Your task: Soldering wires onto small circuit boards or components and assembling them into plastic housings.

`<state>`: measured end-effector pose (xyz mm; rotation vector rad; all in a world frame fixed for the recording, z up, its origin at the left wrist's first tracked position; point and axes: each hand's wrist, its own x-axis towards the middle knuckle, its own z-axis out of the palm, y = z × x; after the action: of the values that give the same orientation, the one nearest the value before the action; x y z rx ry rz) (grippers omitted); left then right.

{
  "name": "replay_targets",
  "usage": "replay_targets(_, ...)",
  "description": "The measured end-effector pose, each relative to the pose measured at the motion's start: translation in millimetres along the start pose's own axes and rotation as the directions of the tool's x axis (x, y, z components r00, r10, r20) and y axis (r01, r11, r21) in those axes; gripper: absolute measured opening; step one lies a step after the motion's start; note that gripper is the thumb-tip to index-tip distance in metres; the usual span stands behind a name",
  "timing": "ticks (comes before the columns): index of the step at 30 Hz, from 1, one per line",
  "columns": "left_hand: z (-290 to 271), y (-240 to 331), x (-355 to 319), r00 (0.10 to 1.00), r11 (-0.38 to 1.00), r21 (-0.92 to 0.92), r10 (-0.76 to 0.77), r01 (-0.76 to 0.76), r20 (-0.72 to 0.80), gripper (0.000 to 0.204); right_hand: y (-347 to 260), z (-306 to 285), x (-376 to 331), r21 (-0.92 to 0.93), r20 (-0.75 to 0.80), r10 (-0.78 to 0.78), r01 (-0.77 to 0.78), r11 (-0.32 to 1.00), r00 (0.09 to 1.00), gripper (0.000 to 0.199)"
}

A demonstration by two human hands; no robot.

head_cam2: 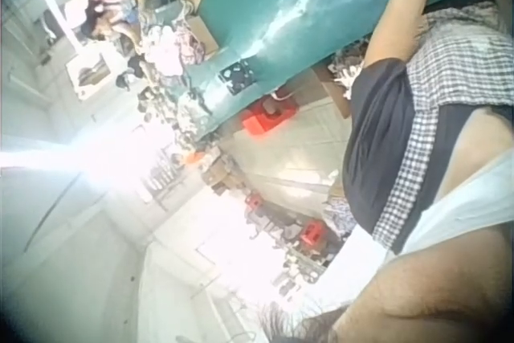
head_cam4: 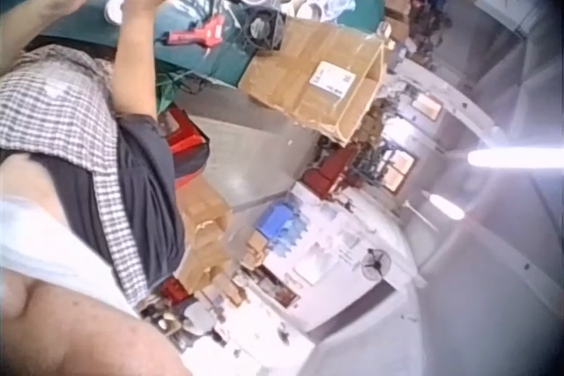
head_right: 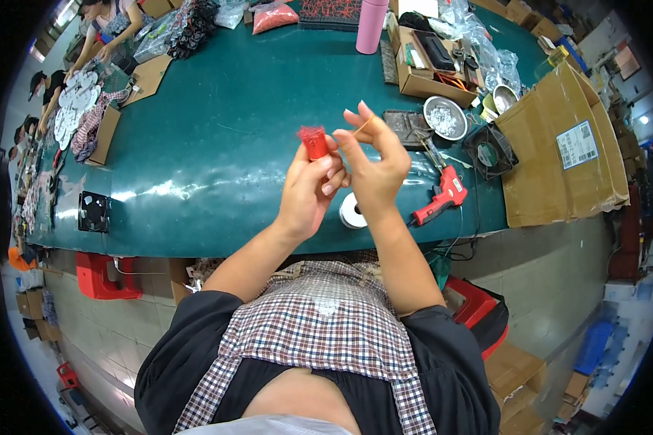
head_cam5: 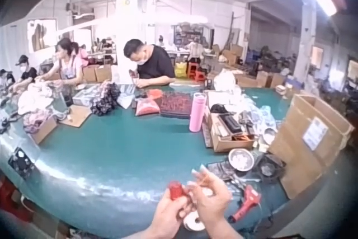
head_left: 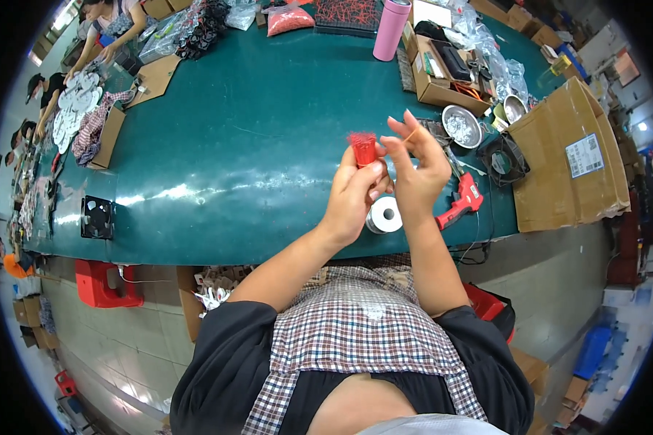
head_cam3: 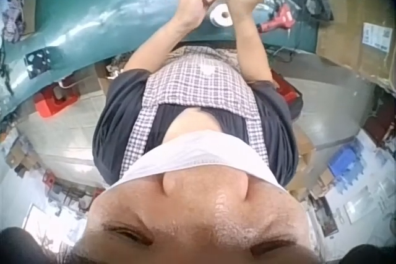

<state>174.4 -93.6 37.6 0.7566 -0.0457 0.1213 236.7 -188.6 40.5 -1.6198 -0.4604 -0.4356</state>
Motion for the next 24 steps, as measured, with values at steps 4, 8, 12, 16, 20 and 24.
replay_targets(4, -9.8, 11.4, -0.2, 0.996, 0.996, 0.072, -0.055, 0.049, 0.076, 0.034, 4.5, -8.9, 6.0, 0.531, 0.334, 0.072, -0.251, 0.809, 0.94, 0.067)
replay_targets(8, -12.9, 34.8, 7.9, 0.975, 0.686, 0.719, -0.217, 0.114, 0.053, 0.03, 12.2, -20.8, 10.7, 0.362, 0.475, 0.161, -0.359, 0.86, 0.865, 0.074)
replay_targets(12, -21.6, 34.8, 4.1, 0.969, 0.037, 0.986, -0.183, -0.164, 0.168, 0.027, 17.7, -18.0, 8.9, 0.139, 0.494, 0.231, -0.338, 0.931, 0.838, 0.058)
replay_targets(16, -22.3, 35.4, -3.3, 0.858, -0.206, 0.834, -0.158, -0.512, 0.488, 0.024, 23.8, -19.9, 13.5, 0.226, 0.463, 0.345, -0.485, 0.845, 0.816, 0.047)
replay_targets(20, -23.1, 28.0, -9.1, 0.797, 0.033, 0.799, -0.06, -0.601, 0.601, 0.022, 31.1, -16.0, 5.7, 0.148, 0.272, 0.619, -0.667, 0.73, 0.737, 0.049)
replay_targets(24, -20.1, 19.8, -23.4, 0.982, 0.6, 0.794, -0.071, -0.1, 0.177, 0.024, 21.2, -1.4, -19.6, 0.684, 0.362, 0.477, -0.576, 0.447, 0.801, 0.082)
